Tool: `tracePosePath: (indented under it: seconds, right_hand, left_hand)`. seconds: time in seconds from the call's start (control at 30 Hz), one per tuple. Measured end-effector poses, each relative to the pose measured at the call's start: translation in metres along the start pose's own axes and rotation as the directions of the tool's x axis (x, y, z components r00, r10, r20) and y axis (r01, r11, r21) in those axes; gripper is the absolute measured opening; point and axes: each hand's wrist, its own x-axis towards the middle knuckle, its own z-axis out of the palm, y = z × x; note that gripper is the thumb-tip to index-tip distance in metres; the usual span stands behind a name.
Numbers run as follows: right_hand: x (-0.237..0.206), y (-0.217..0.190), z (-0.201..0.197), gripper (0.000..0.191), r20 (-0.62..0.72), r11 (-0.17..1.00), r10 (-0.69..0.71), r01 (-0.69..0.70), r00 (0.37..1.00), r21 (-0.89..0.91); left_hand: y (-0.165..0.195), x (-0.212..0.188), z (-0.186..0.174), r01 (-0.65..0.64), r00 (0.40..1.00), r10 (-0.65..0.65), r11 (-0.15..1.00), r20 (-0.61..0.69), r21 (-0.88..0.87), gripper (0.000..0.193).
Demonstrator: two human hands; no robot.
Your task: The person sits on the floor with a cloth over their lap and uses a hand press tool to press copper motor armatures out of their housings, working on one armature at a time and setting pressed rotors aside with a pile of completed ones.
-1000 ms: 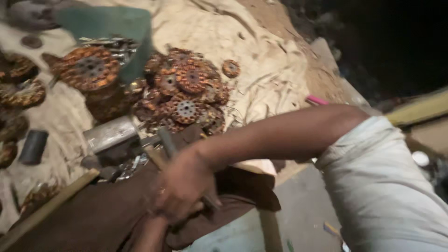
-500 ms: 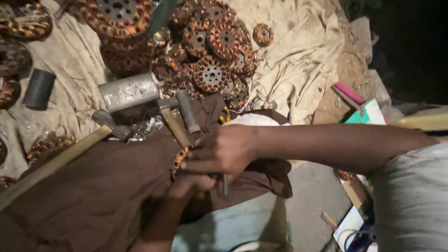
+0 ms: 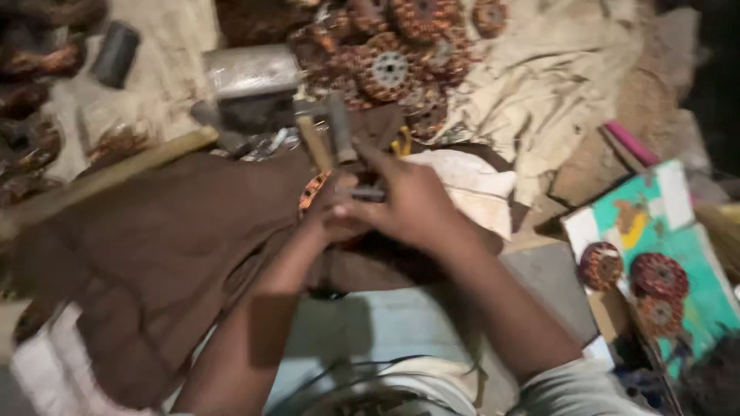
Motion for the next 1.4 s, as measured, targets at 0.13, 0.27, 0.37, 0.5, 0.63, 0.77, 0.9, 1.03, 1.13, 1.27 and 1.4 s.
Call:
tracePosePath:
  seconds: [0.13, 0.27, 0.37, 0.5, 0.63, 0.77, 0.9, 1.03, 1.13, 1.27, 1.4]
  right_hand:
    - [0.02, 0.005, -0.042, 0.122, 0.358, 0.809, -0.529, 0.585, 0.769, -0.061]
    - [0.035, -0.003, -0.05, 0.111, 0.621, 0.256, -0.751, 0.966, 0.224, -0.039]
    - [0.054, -0.008, -0.055, 0.111, 0.775, -0.092, -0.632, 0.994, -0.013, -0.059]
    - [0.094, -0.007, -0.056, 0.111, 0.748, -0.157, -0.66, 0.987, -0.072, -0.043]
    - [0.117, 0.003, -0.032, 0.088, 0.534, -0.166, -0.836, 0.986, -0.123, -0.032]
    - [0.108, 0.011, -0.013, 0.074, 0.293, 0.188, -0.937, 0.981, 0.192, -0.044]
    - [0.074, -0.004, 0.006, 0.058, 0.087, 0.61, -0.746, 0.729, 0.661, -0.309]
    - [0.035, -0.024, 0.027, 0.046, -0.185, 0.878, -0.421, 0.347, 0.888, -0.331]
    - [0.02, -0.037, 0.039, 0.036, -0.416, 0.949, -0.215, 0.088, 0.884, -0.303]
    - [0.008, -0.045, 0.019, 0.043, -0.304, 0.929, -0.261, 0.153, 0.916, -0.337]
    - [-0.006, -0.028, -0.036, 0.051, 0.051, 0.83, -0.501, 0.496, 0.864, -0.254]
  left_hand:
    - [-0.002, 0.0, -0.012, 0.052, 0.989, -0.014, 0.966, 0.148, -0.255, 0.039]
    - [0.001, 0.003, -0.012, 0.155, 0.972, -0.069, 0.906, 0.224, -0.393, 0.044]
    - [-0.001, 0.006, -0.014, 0.24, 0.957, -0.119, 0.838, 0.266, -0.49, 0.047]
    - [-0.015, 0.009, -0.021, 0.417, 0.904, -0.178, 0.563, 0.388, -0.714, 0.053]
    - [-0.031, 0.01, -0.012, 0.521, 0.814, -0.057, -0.37, 0.578, -0.769, 0.051]
    - [-0.038, 0.01, 0.009, 0.274, 0.928, -0.039, -0.602, 0.37, -0.75, 0.046]
    - [-0.04, 0.006, 0.008, 0.085, 0.901, -0.425, -0.021, 0.086, -0.996, 0.048]
    - [-0.036, 0.004, 0.005, 0.26, 0.947, -0.269, 0.329, 0.174, -0.908, 0.044]
    - [-0.03, 0.006, 0.01, 0.256, 0.967, -0.232, 0.88, 0.109, -0.4, 0.041]
    - [-0.019, 0.006, 0.006, 0.244, 0.97, -0.231, 0.934, 0.083, -0.259, 0.045]
    - [-0.002, -0.003, -0.016, 0.01, 0.99, 0.041, 0.937, 0.137, -0.35, 0.053]
